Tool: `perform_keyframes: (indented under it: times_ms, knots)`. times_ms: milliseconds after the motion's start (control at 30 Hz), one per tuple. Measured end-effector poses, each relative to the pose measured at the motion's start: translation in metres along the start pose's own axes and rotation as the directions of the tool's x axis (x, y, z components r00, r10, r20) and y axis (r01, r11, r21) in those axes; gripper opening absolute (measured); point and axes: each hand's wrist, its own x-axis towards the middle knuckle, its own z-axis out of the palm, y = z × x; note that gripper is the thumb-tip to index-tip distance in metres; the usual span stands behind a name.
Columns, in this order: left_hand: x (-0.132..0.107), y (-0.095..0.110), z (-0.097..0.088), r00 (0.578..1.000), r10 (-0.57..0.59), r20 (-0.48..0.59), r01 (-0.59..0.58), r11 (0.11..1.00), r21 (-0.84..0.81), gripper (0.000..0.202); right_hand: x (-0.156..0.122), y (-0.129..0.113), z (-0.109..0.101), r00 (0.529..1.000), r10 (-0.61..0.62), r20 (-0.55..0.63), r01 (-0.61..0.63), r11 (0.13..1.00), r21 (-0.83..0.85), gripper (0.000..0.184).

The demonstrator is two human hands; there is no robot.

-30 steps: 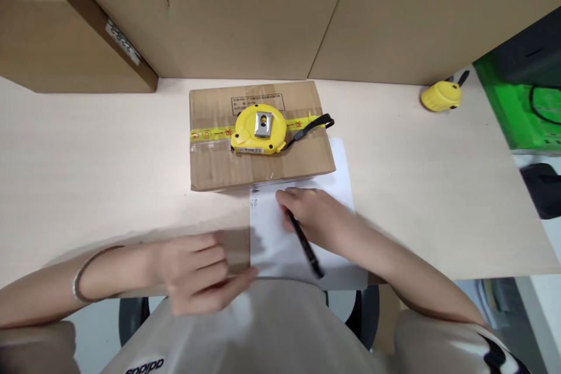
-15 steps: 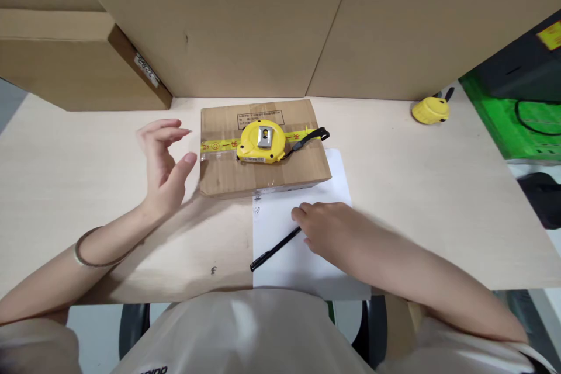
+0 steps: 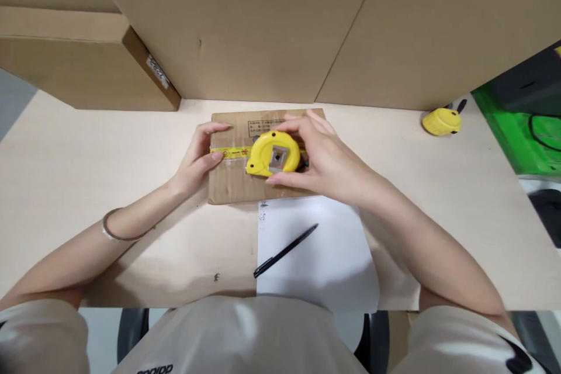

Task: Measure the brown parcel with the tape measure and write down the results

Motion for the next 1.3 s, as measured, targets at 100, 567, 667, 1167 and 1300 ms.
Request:
perform_keyframes:
  times_ms: [100,567,667,1167,1300]
  knots:
    - [-0.001,-0.001,-0.001,0.998,0.054,-0.041,-0.054,0.999,0.002,0.055,-0.010,-0.010,-0.004,0.974,0.106,-0.199,-0.057,0.970,0.237,0.066]
    - [-0.018,0.025,0.022,0.999,0.027,0.031,-0.025,0.998,-0.060,0.056,-0.056,0.015,-0.002,0.825,0.462,-0.324,-0.057,0.639,0.767,0.031]
    - [-0.018,0.023,0.020,1.000,-0.008,0.026,0.008,1.000,-0.014,0.058,-0.052,0.016,-0.006,0.832,0.432,-0.347,-0.039,0.671,0.740,0.032]
    - [-0.015,0.016,0.017,0.987,-0.145,0.066,0.156,0.967,-0.204,0.047,0.043,-0.057,0.021,0.964,-0.150,0.220,0.160,0.987,-0.031,0.038]
    - [-0.012,0.014,0.005,0.989,-0.043,0.138,0.056,0.994,-0.091,0.049,0.028,-0.043,0.005,0.970,-0.162,0.179,0.170,0.985,-0.030,0.038]
